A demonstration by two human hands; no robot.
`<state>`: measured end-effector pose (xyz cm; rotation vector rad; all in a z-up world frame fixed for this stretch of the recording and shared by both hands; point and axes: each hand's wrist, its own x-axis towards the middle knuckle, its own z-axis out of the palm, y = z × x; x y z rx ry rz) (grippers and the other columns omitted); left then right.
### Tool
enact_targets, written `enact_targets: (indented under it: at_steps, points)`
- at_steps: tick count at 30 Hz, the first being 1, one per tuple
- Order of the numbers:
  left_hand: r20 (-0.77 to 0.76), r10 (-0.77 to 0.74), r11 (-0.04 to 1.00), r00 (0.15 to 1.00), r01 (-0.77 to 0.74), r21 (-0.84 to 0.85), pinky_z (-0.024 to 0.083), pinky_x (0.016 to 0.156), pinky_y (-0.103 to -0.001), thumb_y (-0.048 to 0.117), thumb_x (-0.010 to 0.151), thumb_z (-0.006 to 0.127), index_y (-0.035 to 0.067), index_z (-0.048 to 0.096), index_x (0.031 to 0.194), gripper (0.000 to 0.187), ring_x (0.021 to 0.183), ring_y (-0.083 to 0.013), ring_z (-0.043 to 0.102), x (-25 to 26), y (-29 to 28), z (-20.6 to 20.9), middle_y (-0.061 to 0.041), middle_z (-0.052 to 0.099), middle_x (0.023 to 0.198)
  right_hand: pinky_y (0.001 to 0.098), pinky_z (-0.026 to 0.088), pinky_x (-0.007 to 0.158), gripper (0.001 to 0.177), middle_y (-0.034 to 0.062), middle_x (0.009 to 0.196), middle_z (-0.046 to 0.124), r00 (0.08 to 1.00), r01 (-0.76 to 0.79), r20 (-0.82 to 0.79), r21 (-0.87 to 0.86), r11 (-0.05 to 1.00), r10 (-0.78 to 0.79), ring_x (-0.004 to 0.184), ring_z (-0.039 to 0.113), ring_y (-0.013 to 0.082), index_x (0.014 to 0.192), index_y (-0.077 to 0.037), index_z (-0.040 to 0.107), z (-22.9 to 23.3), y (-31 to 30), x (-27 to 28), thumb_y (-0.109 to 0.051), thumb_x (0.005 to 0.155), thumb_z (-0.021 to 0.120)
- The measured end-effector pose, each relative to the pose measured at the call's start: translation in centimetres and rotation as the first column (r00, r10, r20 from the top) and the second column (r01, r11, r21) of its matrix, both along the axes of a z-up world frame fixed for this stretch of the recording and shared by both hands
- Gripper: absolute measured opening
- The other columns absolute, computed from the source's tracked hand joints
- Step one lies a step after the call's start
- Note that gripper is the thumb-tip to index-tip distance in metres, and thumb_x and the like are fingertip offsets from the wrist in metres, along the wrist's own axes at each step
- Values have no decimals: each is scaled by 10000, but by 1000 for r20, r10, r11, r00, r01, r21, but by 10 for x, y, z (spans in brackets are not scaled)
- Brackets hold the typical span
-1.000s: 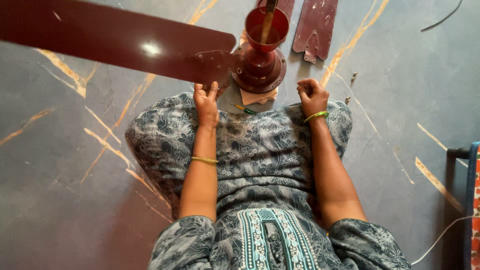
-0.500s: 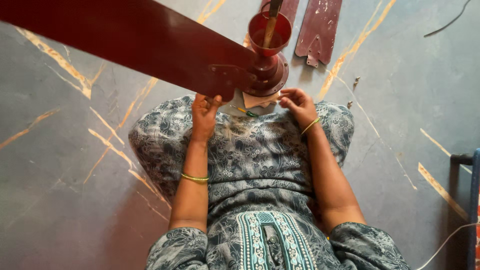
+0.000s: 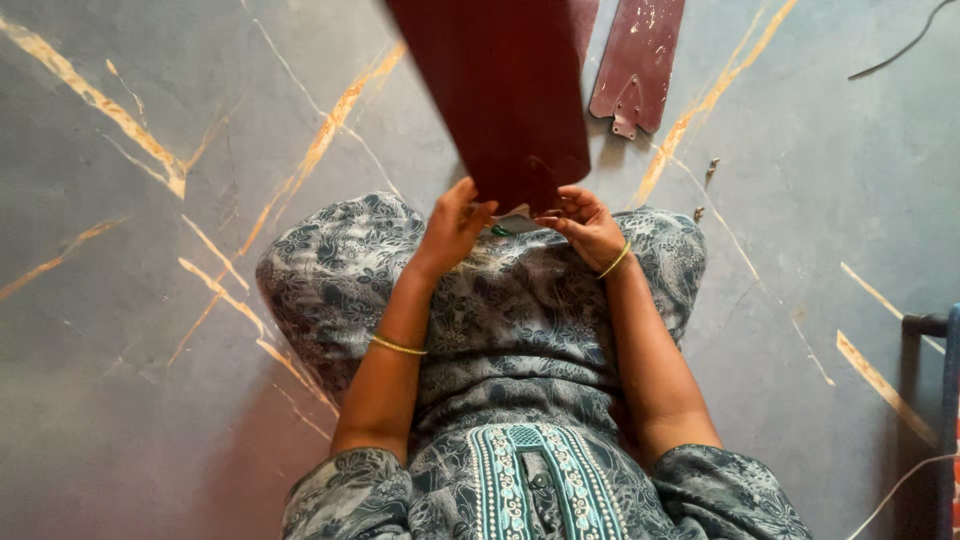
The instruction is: The person sits on the floor and uses a screwdriver to attach fan blades to the motor housing. They tighten screws on each blade in sequence, then rotate the fan to access the next blade.
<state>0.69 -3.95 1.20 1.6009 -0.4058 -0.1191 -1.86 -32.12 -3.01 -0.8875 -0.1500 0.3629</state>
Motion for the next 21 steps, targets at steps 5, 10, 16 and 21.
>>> enact_targets:
  at_steps: [5,10,16,21]
  points:
    - [97,9,993,995,-20,119,617,807,-356,94,1005,676,-91,581,1245,318,1000,-282,720,12,-29,22,-210,688,1165,502,544,1071,416,115,1307,709,993,115,-28,56,992,-113,1214,684,261,1331,-109,664,-12,-9,1,86,964,677]
    - [251,-26,980,968,-25,198,580,972,-369,104,1015,669,-42,590,1324,351,1099,-280,700,29,-52,52,-198,678,1276,542,579,1012,420,62,1212,747,975,223,-56,190,956,-216,1114,717,246,1248,-167,702,-17,-16,5,137,962,654]
    - [36,66,993,997,-69,98,613,990,-362,44,986,628,58,592,1346,362,1113,-246,715,30,-60,62,-127,695,1226,468,601,904,313,40,1105,743,885,465,-96,182,866,-455,1049,727,245,1186,-161,677,-14,-31,19,85,999,629]
    - [29,-16,976,999,9,217,594,964,-368,31,973,622,33,621,1270,297,1106,-253,708,4,-41,21,-136,682,1239,393,601,824,372,57,1149,735,775,630,-105,44,775,-624,1024,730,247,1222,-182,595,-16,-50,44,75,958,646]
